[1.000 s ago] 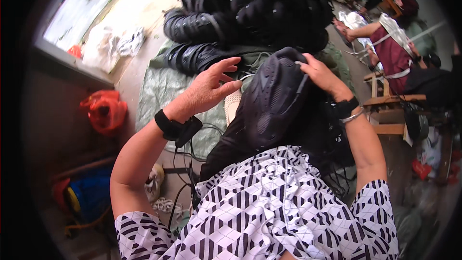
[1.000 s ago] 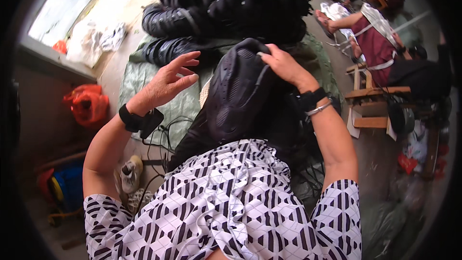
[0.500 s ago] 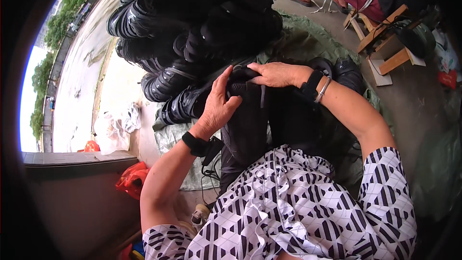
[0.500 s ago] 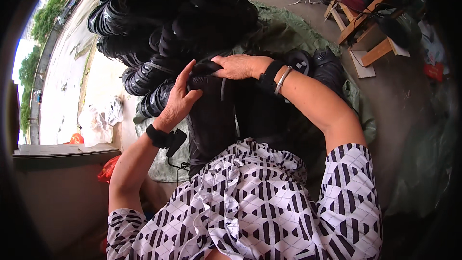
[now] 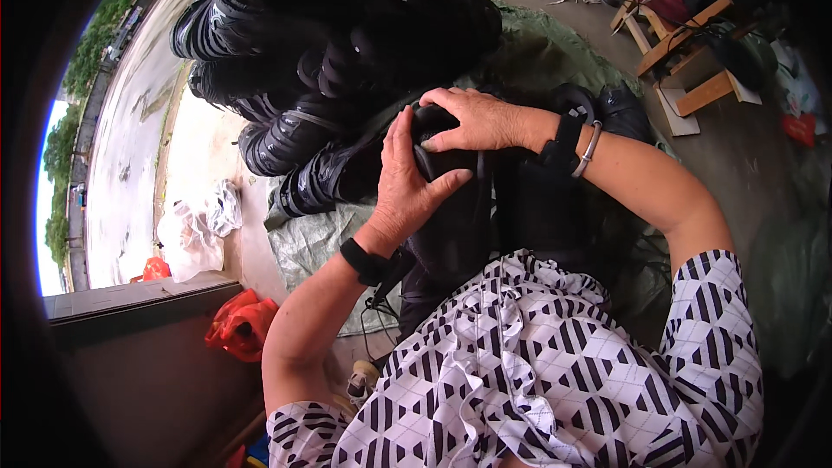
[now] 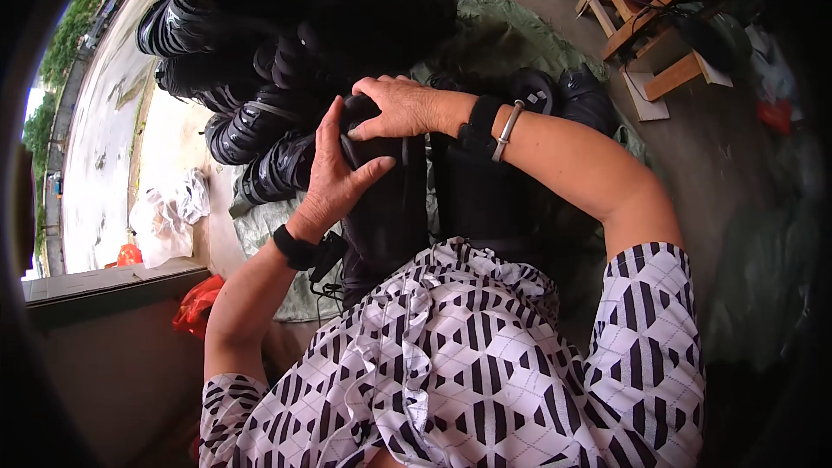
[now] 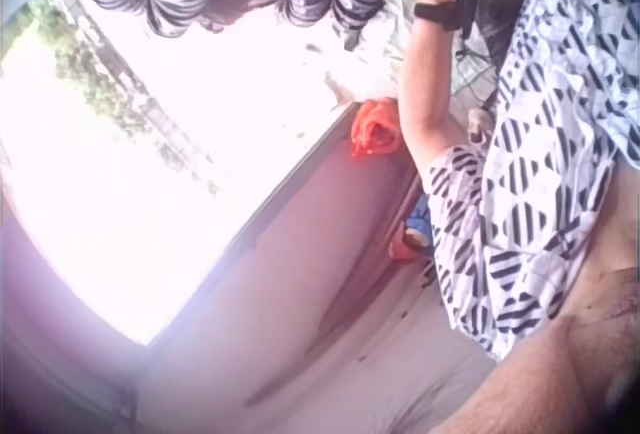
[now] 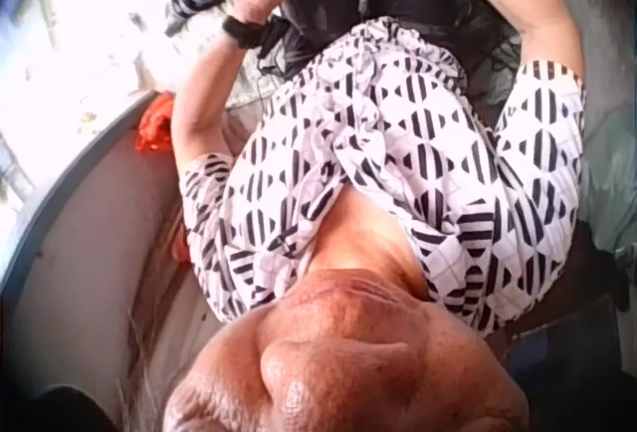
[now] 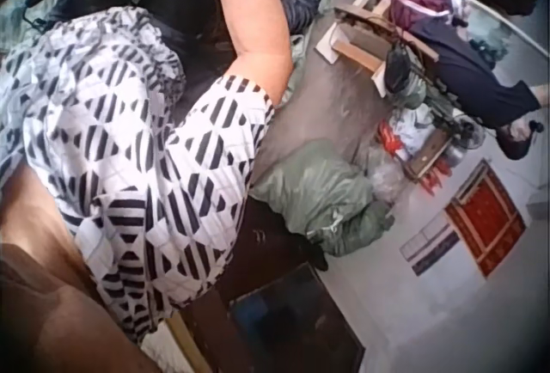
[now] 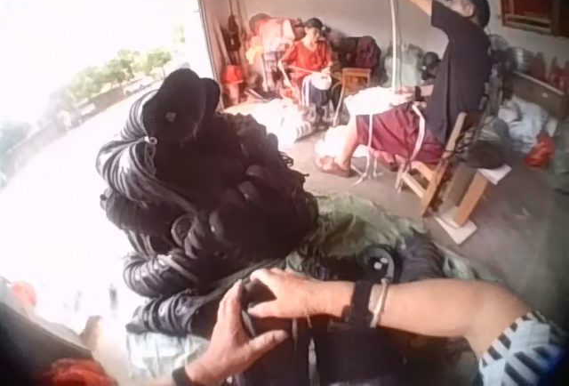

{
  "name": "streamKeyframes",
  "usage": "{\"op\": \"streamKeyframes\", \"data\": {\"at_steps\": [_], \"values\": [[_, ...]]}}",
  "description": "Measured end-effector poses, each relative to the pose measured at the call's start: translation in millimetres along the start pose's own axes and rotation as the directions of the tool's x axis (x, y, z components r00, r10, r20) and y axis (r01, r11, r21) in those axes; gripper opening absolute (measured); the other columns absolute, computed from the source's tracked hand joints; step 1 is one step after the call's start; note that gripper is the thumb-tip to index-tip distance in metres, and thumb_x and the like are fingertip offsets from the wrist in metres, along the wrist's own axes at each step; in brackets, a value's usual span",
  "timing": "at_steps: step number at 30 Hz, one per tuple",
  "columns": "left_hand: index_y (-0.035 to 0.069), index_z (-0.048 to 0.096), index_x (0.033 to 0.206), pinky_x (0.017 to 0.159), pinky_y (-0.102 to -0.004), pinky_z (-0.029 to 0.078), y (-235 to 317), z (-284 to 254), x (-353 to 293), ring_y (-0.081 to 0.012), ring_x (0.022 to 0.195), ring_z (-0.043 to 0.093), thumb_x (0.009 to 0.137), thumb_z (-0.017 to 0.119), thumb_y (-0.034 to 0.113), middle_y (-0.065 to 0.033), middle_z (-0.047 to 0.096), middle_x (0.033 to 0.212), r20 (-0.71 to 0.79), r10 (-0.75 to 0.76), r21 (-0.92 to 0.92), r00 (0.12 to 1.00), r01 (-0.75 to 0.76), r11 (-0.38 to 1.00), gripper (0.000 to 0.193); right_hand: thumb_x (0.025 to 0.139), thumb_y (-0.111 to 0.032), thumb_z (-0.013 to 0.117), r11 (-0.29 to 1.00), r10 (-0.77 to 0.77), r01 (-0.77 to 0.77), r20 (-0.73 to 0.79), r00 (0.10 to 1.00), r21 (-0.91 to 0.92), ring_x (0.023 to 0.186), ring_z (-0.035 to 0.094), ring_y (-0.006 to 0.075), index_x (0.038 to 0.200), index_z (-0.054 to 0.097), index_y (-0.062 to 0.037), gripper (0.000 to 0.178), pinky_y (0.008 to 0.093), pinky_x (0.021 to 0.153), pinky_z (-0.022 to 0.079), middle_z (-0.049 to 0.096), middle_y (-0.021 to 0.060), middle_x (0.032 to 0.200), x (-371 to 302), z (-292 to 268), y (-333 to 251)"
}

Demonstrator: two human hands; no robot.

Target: The person is sitting on the floor and lacing a black sneaker. They thread the laces through the eyelets, pull them tight, and tie a knot. The person is surrounded by a large pile of similar black shoes.

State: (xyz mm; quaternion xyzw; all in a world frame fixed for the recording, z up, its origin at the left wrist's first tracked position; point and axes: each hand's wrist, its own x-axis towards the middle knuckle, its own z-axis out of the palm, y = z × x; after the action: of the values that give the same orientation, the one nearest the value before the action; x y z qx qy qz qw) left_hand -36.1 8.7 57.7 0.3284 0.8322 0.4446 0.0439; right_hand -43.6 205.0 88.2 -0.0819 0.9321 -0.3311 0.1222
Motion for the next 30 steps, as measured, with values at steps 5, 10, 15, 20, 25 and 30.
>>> {"op": "streamKeyframes", "data": {"at_steps": [5, 10, 15, 20, 25, 30], "values": [[0.007, 0.010, 0.151, 0.114, -0.0458, 0.024, 8, 11, -13, -0.0384, 0.139, 0.024, 0.066, 0.085, 0.044, -0.0227, 0.020, 0.150, -0.003, -0.051, 0.035, 0.999, 0.051, 0.998, 0.119, 0.077, -0.040, 0.070, 0.993, 0.093, -0.096, -0.052, 0.994, -0.066, 0.121, 0.048, 0.0389, 0.133, 0.046, -0.0073, 0.069, 0.0449, 0.102, 0.039, 0.052, 0.0214, 0.129, 13, 10, 1], [0.006, 0.011, 0.151, 0.114, -0.0440, 0.023, 3, 14, -14, -0.0365, 0.140, 0.023, 0.067, 0.084, 0.039, -0.0216, 0.020, 0.150, -0.033, -0.022, -0.077, 0.999, 0.020, 0.997, 0.116, 0.079, -0.037, 0.073, 0.990, -0.030, 0.048, -0.134, 0.991, 0.130, 0.119, 0.054, 0.0333, 0.131, 0.046, 0.0014, 0.070, 0.0402, 0.099, 0.044, 0.056, 0.0239, 0.125, -2, -11, 3], [0.009, 0.013, 0.151, 0.114, -0.0463, 0.024, 5, 11, -16, -0.0416, 0.139, 0.022, 0.064, 0.084, 0.031, -0.0265, 0.015, 0.152, -0.030, -0.009, -0.093, 1.000, 0.006, 0.996, 0.114, 0.083, -0.018, 0.071, 0.993, -0.100, 0.107, -0.134, 0.986, 0.052, 0.076, 0.056, 0.0119, 0.084, 0.066, -0.0040, 0.015, 0.0264, 0.071, 0.048, 0.054, 0.0040, 0.088, -58, -27, 2], [0.010, 0.013, 0.151, 0.113, -0.0462, 0.025, 12, 13, -17, -0.0417, 0.140, 0.022, 0.065, 0.084, 0.030, -0.0264, 0.015, 0.153, -0.027, 0.010, -0.004, 1.000, -0.010, 1.000, 0.113, 0.082, -0.020, 0.072, 0.973, -0.228, 0.230, -0.239, 0.944, -0.019, 0.068, 0.054, 0.0167, 0.080, 0.064, -0.0036, 0.019, 0.0301, 0.064, 0.045, 0.053, 0.0047, 0.082, -61, -21, 8], [0.008, 0.010, 0.152, 0.114, -0.0467, 0.023, 16, 19, -14, -0.0415, 0.141, 0.020, 0.068, 0.082, 0.037, -0.0272, 0.013, 0.153, 0.013, 0.029, -0.013, 0.999, -0.029, 0.999, 0.114, 0.079, -0.020, 0.073, 0.984, -0.175, 0.178, -0.202, 0.964, -0.004, 0.070, 0.056, 0.0199, 0.077, 0.064, -0.0041, 0.018, 0.0318, 0.064, 0.046, 0.053, 0.0058, 0.078, -61, -22, 22], [-0.002, 0.008, 0.150, 0.116, -0.0476, 0.017, 22, 4, -47, -0.0430, 0.144, 0.014, 0.078, 0.069, 0.054, -0.0294, 0.009, 0.154, 0.150, 0.039, 0.138, 0.988, -0.060, 0.989, 0.110, 0.074, -0.021, 0.076, 0.954, -0.300, 0.294, -0.267, 0.916, -0.062, 0.077, 0.056, 0.0227, 0.078, 0.063, -0.0059, 0.020, 0.0343, 0.070, 0.047, 0.052, 0.0055, 0.078, -66, -23, 25]]}}
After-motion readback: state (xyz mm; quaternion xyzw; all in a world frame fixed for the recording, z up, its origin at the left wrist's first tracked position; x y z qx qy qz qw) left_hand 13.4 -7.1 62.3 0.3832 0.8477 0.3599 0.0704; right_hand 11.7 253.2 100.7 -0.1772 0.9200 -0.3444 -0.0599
